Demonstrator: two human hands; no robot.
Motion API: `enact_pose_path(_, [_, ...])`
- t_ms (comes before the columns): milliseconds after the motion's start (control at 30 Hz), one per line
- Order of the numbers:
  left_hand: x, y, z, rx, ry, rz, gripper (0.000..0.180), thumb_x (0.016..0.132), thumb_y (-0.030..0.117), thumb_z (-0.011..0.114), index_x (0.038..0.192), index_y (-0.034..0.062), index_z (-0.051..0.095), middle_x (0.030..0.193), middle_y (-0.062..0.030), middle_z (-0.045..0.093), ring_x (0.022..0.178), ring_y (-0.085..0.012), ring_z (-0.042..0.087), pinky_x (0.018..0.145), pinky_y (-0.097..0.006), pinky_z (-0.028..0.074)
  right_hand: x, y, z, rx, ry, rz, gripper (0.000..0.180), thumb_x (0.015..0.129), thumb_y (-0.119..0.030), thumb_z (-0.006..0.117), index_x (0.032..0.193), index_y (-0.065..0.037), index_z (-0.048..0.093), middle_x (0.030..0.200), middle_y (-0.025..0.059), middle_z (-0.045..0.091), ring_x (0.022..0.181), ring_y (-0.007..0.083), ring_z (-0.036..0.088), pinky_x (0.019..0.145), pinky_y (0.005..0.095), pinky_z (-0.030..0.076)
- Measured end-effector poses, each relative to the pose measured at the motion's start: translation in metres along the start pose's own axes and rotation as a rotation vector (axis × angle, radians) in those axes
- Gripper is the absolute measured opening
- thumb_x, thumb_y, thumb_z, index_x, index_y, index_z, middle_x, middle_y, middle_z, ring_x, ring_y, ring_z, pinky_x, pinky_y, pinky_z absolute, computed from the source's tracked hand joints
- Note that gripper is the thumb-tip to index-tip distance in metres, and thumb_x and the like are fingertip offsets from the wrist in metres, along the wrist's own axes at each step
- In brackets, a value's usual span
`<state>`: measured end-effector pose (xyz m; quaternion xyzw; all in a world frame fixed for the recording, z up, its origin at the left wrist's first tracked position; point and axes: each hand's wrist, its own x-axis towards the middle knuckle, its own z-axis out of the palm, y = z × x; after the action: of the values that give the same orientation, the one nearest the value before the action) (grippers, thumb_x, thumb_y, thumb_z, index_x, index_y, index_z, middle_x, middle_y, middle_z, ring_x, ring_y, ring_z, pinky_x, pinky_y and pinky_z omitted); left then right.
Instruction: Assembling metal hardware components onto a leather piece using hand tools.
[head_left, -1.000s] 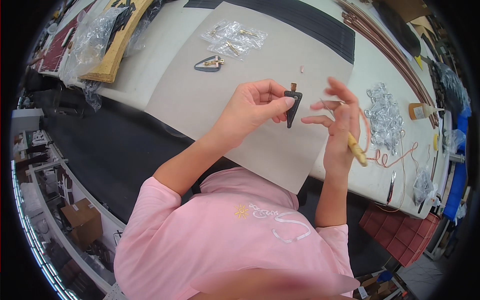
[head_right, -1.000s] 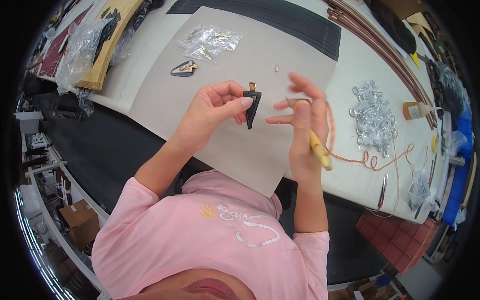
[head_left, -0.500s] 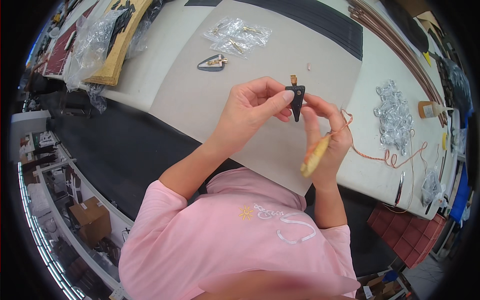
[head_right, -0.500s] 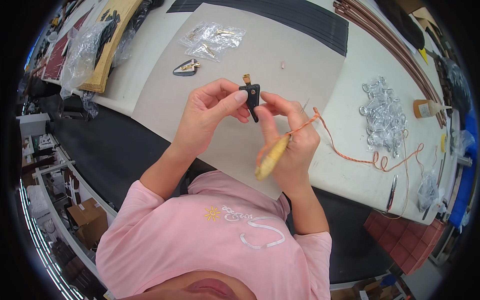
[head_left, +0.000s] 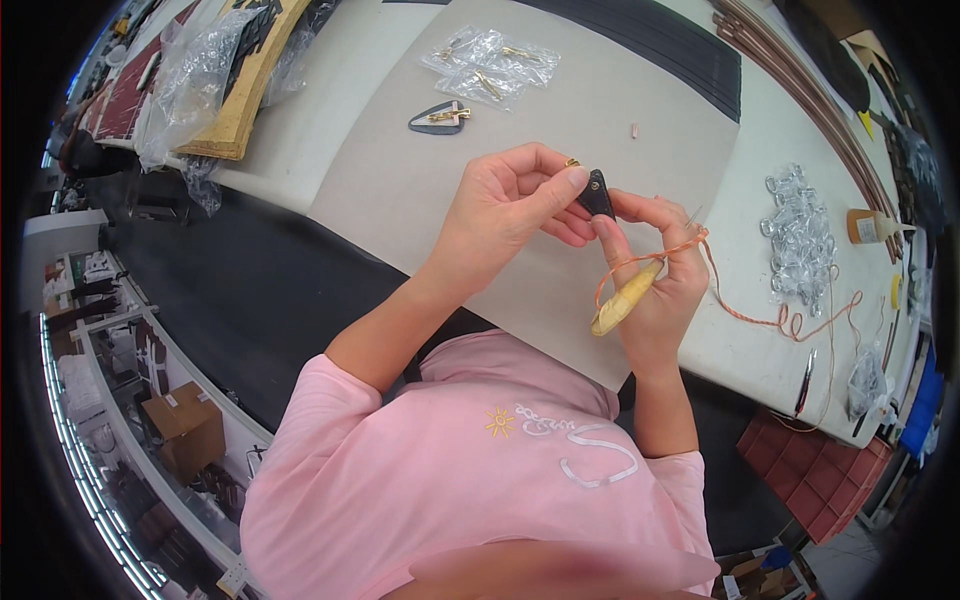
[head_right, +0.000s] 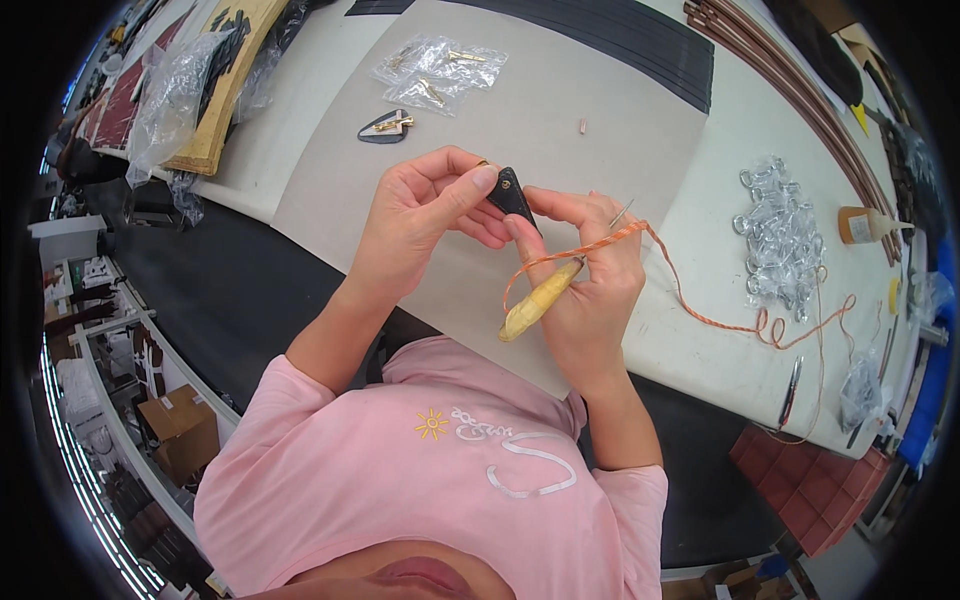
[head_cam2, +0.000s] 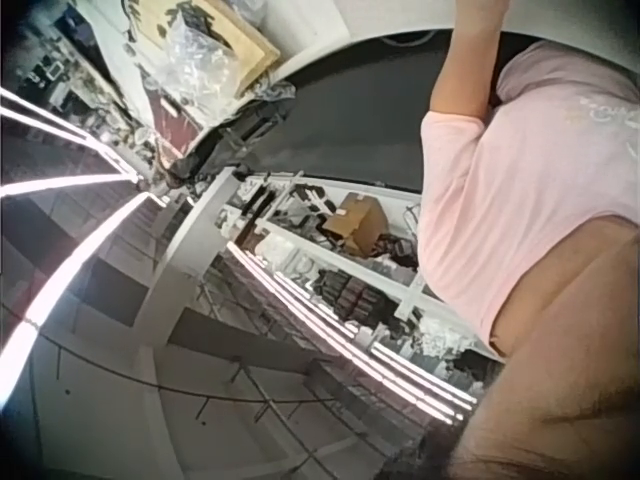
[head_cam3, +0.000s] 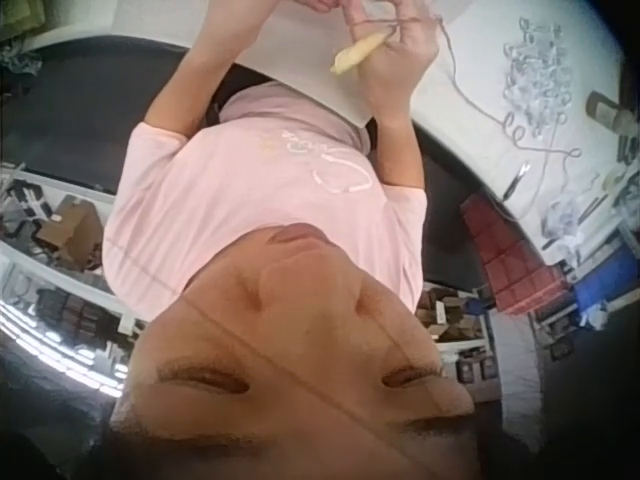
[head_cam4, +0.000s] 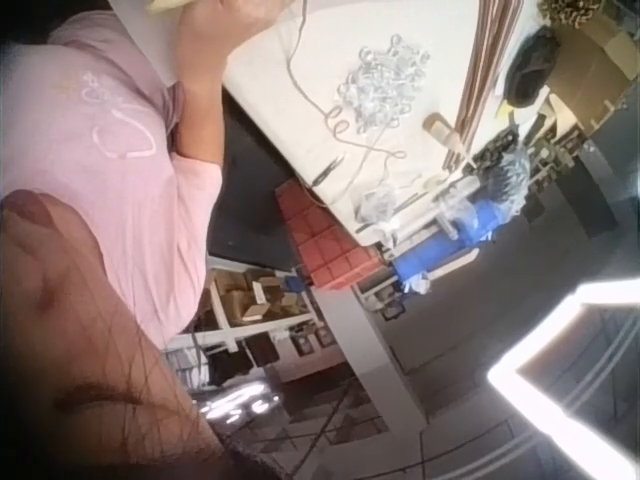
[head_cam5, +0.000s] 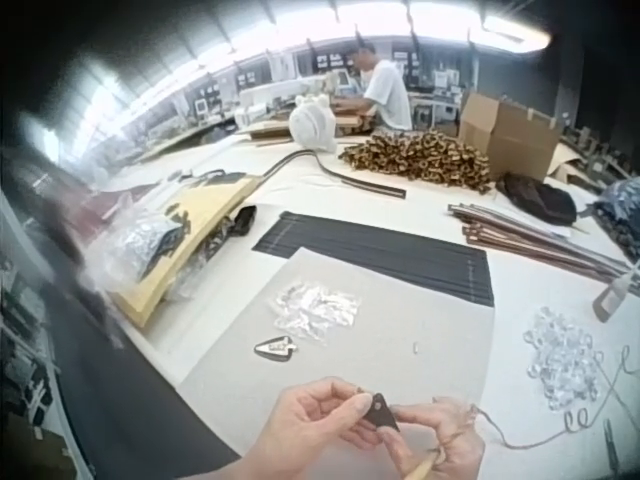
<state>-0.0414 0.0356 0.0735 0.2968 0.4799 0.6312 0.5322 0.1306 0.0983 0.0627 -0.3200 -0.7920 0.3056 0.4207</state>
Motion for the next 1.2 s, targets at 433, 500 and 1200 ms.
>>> enact_pose_path(433, [-0.002,-0.006,-0.002,-0.063,0.043,-0.049,0.023,0.104,0.02,0.067,0.107,-0.0022,0.069,0.093,-0.0128,0.076,0.079,-0.0174,0.076,0.071,-0.028,0.064,-0.004,-0.009,0.01,0.376,0.011,0.332,0.015,0.093,-0.006,0.079,0.105,0.0,0.072,0.102,0.0076,0.075,0.093,0.0125,0.066,0.081,0.0277,0.05])
enact_pose_path(500, [-0.002,-0.006,-0.002,-0.066,0.049,-0.065,0.023,0.104,0.02,0.067,0.107,-0.002,0.069,0.092,-0.0127,0.076,0.079,-0.0174,0.076,0.071,-0.028,0.064,-0.003,-0.007,0.011,0.392,0.011,0.322,0.014,0.094,-0.006,0.078,0.105,0.001,0.072,0.103,0.0083,0.075,0.094,0.012,0.066,0.081,0.0275,0.051])
enact_pose_path(1200, [-0.001,-0.01,-0.007,-0.069,0.055,-0.085,0.023,0.105,0.022,0.066,0.105,-0.0011,0.069,0.093,-0.0113,0.076,0.079,-0.0175,0.076,0.072,-0.028,0.063,0.009,-0.007,0.003,0.76,-0.099,0.634,0.027,0.104,-0.026,0.068,0.107,0.001,0.073,0.097,0.0028,0.072,0.093,0.0092,0.062,0.089,0.029,0.048])
